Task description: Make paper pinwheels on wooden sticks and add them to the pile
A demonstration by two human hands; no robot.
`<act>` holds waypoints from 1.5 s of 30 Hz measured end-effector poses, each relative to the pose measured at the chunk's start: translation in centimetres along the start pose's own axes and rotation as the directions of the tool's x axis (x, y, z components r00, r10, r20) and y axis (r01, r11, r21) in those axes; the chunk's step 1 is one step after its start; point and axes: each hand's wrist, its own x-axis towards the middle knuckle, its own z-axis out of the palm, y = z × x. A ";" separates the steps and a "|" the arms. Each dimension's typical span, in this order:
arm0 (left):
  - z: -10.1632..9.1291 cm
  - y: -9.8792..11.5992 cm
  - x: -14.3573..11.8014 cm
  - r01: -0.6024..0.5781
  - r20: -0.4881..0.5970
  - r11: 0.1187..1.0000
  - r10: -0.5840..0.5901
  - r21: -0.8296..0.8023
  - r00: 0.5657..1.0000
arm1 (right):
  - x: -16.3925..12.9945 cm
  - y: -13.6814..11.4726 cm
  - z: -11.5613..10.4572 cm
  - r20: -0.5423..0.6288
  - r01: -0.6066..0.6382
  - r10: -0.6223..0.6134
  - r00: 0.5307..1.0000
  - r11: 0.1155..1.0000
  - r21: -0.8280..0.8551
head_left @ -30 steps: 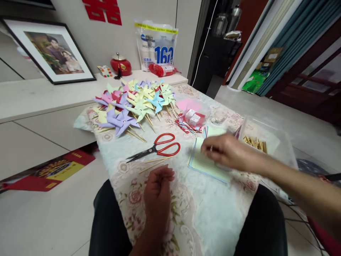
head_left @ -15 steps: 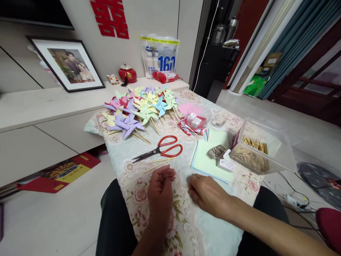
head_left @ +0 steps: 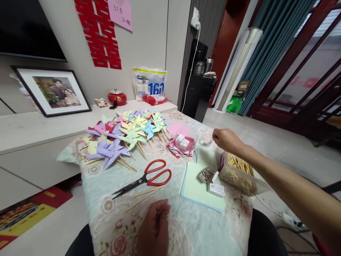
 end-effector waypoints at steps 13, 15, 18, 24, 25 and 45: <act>0.8 1.7 -1.1 -0.246 0.086 0.939 0.232 0.239 0.969 | -2.3 -13.3 2.6 0.033 0.578 -0.588 0.809 0.804 0.140; 0.7 2.0 -1.1 -0.269 0.101 0.930 0.252 0.249 0.963 | -3.2 -16.2 4.2 0.036 0.661 -0.674 0.738 0.733 0.160; 0.8 2.4 -1.1 -0.281 0.070 0.929 0.272 0.241 0.960 | -3.2 -18.6 5.9 0.029 0.720 -0.730 0.682 0.678 0.149; 0.9 2.6 -1.1 -0.271 0.092 0.929 0.256 0.252 0.962 | -2.1 -19.4 6.1 0.038 0.776 -0.783 0.621 0.621 0.110; 0.9 2.6 -1.1 -0.267 0.090 0.930 0.253 0.251 0.963 | -2.1 -19.4 5.9 0.041 0.774 -0.781 0.623 0.623 0.113; -5.4 1.1 5.6 -0.412 0.240 0.447 0.393 0.794 0.888 | -20.7 -8.3 7.5 0.261 0.171 -0.369 0.892 0.811 0.560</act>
